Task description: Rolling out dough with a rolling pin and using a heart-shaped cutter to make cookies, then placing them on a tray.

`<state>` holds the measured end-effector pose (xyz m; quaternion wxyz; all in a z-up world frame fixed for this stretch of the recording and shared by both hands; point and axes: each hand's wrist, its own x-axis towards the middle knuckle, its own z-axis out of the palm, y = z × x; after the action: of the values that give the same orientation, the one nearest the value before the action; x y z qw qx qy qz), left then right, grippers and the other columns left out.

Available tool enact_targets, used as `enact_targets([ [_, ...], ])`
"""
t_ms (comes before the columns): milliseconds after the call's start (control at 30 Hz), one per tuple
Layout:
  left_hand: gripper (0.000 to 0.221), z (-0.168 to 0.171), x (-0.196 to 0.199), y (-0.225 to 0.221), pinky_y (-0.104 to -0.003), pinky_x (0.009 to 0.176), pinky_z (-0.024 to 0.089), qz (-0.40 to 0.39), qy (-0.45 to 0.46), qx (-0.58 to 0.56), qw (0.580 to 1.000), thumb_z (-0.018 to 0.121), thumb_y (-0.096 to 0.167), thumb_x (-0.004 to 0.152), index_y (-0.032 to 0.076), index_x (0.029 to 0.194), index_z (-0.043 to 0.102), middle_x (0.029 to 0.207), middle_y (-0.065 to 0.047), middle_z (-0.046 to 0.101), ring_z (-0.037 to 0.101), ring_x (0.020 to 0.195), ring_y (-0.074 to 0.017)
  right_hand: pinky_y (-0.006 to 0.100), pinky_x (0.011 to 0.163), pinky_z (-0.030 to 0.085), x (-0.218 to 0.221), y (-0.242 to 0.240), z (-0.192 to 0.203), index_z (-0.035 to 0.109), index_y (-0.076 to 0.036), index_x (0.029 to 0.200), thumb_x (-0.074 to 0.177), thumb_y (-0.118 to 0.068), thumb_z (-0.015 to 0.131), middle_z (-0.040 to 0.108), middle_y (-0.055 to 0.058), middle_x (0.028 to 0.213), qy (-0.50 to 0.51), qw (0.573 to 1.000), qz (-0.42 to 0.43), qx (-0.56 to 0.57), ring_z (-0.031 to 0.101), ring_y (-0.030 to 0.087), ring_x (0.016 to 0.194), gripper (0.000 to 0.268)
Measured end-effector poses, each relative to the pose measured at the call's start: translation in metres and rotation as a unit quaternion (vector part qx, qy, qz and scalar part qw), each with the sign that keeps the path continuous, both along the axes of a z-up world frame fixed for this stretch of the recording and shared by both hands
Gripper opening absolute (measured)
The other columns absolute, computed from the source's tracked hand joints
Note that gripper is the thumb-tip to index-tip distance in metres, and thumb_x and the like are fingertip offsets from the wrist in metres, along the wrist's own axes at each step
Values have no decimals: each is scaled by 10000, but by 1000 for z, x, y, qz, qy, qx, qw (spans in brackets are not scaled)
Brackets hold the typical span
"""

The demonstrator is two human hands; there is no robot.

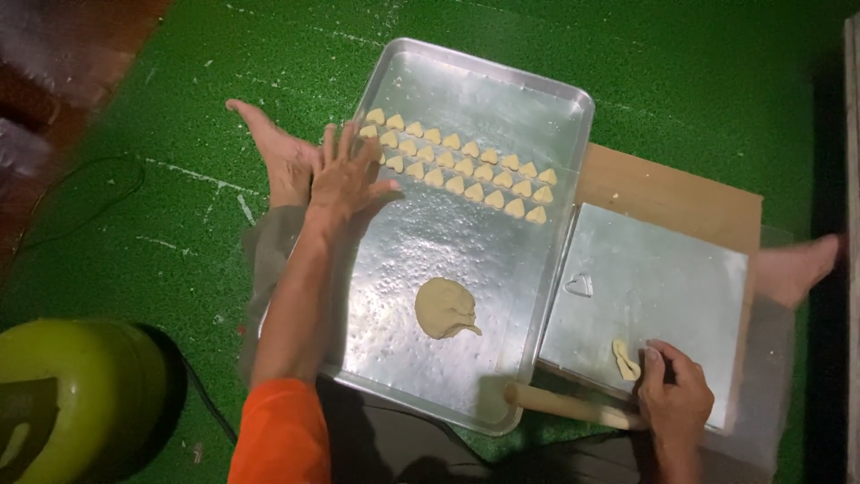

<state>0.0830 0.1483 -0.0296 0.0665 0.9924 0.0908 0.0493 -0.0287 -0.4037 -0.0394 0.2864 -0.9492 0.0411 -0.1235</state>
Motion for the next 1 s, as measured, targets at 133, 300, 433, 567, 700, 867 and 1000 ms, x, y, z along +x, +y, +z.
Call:
enact_targets([
  [133, 599, 59, -60, -40, -623, 1125, 299, 18, 19, -180, 983, 562, 386, 934, 147, 1466, 427, 1528, -223, 370, 330, 1388, -469, 369, 738, 505, 1, -1, 0, 760, 30, 1192, 1023, -80, 697, 711, 192, 1025, -26, 999, 4, 26, 639, 291, 833, 211],
  [300, 688, 18, -139, -96, -463, 1136, 407, -123, 87, -349, 925, 726, 331, 837, 55, 1439, 540, 1547, -208, 463, 467, 1403, -369, 381, 754, 514, 5, 0, 2, 757, 22, 1222, 1023, -84, 696, 722, 198, 1068, -19, 999, 7, 29, 657, 307, 874, 234],
  [433, 942, -13, -162, -138, -499, 1158, 329, -188, 75, -283, 938, 902, 393, 698, 182, 1512, 478, 1617, -172, 349, 349, 1467, -368, 355, 696, 499, 12, 14, 13, 718, 52, 1219, 1010, -95, 641, 702, 189, 967, 64, 990, -5, 125, 616, 268, 779, 267],
  [567, 991, -27, -162, -153, -481, 1137, 386, -205, -55, -288, 934, 955, 272, 613, 73, 1469, 497, 1551, -233, 415, 417, 1418, -416, 280, 677, 509, 11, 53, 27, 765, -22, 1101, 911, -119, 724, 749, 93, 873, 59, 983, 81, 154, 633, 187, 714, 218],
  [700, 836, -18, -155, -156, -460, 1185, 372, -168, 44, -251, 952, 807, 434, 849, 169, 1548, 431, 1519, -237, 430, 415, 1431, -397, 307, 763, 593, 21, 93, 29, 790, -220, 970, 878, -160, 785, 781, -27, 904, -105, 942, 309, -74, 754, 194, 803, 110],
  [867, 729, -21, -152, -160, -488, 1106, 449, -137, 25, -262, 955, 780, 425, 857, 168, 1484, 512, 1430, -227, 507, 501, 1323, -426, 424, 785, 604, 26, 157, 42, 757, -152, 1014, 959, -243, 702, 779, 81, 941, 155, 908, 379, 83, 753, 316, 906, 119],
  [1000, 766, -24, -147, -163, -462, 1061, 486, -138, 50, -246, 958, 785, 502, 796, 249, 1463, 506, 1409, -129, 489, 510, 1281, -366, 457, 892, 608, 31, 189, 32, 693, -123, 1166, 853, -277, 829, 738, 120, 1133, 221, 897, 371, 97, 722, 326, 1078, 375],
])
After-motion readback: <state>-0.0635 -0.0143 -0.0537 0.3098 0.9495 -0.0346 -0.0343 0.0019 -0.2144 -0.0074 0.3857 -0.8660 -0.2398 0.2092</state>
